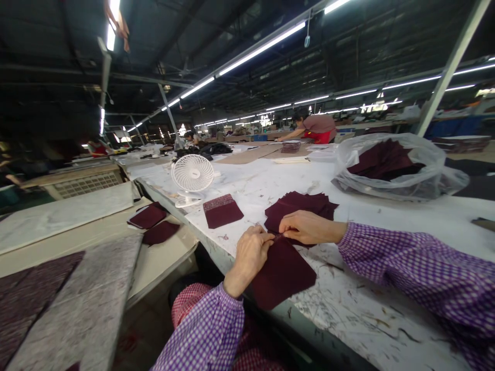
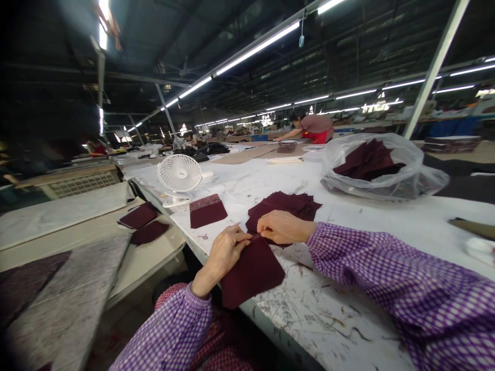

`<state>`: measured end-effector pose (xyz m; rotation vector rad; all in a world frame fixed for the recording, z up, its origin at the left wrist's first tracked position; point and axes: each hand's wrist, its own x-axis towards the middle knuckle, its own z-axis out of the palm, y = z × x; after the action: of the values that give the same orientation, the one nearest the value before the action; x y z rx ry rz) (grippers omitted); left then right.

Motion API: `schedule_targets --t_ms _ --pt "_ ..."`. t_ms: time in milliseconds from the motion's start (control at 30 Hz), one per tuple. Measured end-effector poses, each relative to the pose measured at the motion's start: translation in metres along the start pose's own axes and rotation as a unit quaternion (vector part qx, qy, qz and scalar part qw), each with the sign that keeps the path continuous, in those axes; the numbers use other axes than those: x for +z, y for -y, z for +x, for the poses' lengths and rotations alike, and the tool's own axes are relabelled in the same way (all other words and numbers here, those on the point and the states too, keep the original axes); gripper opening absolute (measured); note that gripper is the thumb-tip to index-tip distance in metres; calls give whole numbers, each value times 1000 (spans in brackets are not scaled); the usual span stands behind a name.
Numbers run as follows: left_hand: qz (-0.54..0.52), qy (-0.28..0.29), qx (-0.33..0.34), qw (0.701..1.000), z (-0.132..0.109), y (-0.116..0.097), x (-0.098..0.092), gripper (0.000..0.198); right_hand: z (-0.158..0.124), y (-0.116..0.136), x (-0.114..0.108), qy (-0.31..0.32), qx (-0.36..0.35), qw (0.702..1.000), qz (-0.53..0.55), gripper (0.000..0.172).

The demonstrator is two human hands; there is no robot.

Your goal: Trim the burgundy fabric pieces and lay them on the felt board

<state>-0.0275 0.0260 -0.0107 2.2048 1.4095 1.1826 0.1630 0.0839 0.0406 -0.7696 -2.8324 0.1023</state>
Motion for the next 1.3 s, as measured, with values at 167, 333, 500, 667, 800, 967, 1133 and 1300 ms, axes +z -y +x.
schedule_targets --t_ms 167,333,500,667,800,967,1133,1300 --pt "-35 8 6 999 -2 0 -4 20 -3 5 6 -18 -14 999 -39 12" --pt "-40 17 27 999 -3 4 -6 29 -6 7 10 -12 -52 989 -139 18" --pt "34 48 67 996 -2 7 -5 34 -7 11 14 -3 -89 969 -231 16" --pt "122 66 105 985 -3 5 -6 36 -15 7 13 0 -127 962 -243 18" --pt "145 58 109 982 -5 6 -4 36 -23 -2 6 -7 -88 972 -217 24" --pt "136 48 105 984 -5 4 -3 35 -18 9 9 -66 -63 995 -36 31" --pt "80 36 69 994 -9 6 -13 24 -13 21 21 -58 -61 996 26 29" --pt "50 24 39 998 -22 15 -32 20 -15 21 18 -39 -58 997 38 34"
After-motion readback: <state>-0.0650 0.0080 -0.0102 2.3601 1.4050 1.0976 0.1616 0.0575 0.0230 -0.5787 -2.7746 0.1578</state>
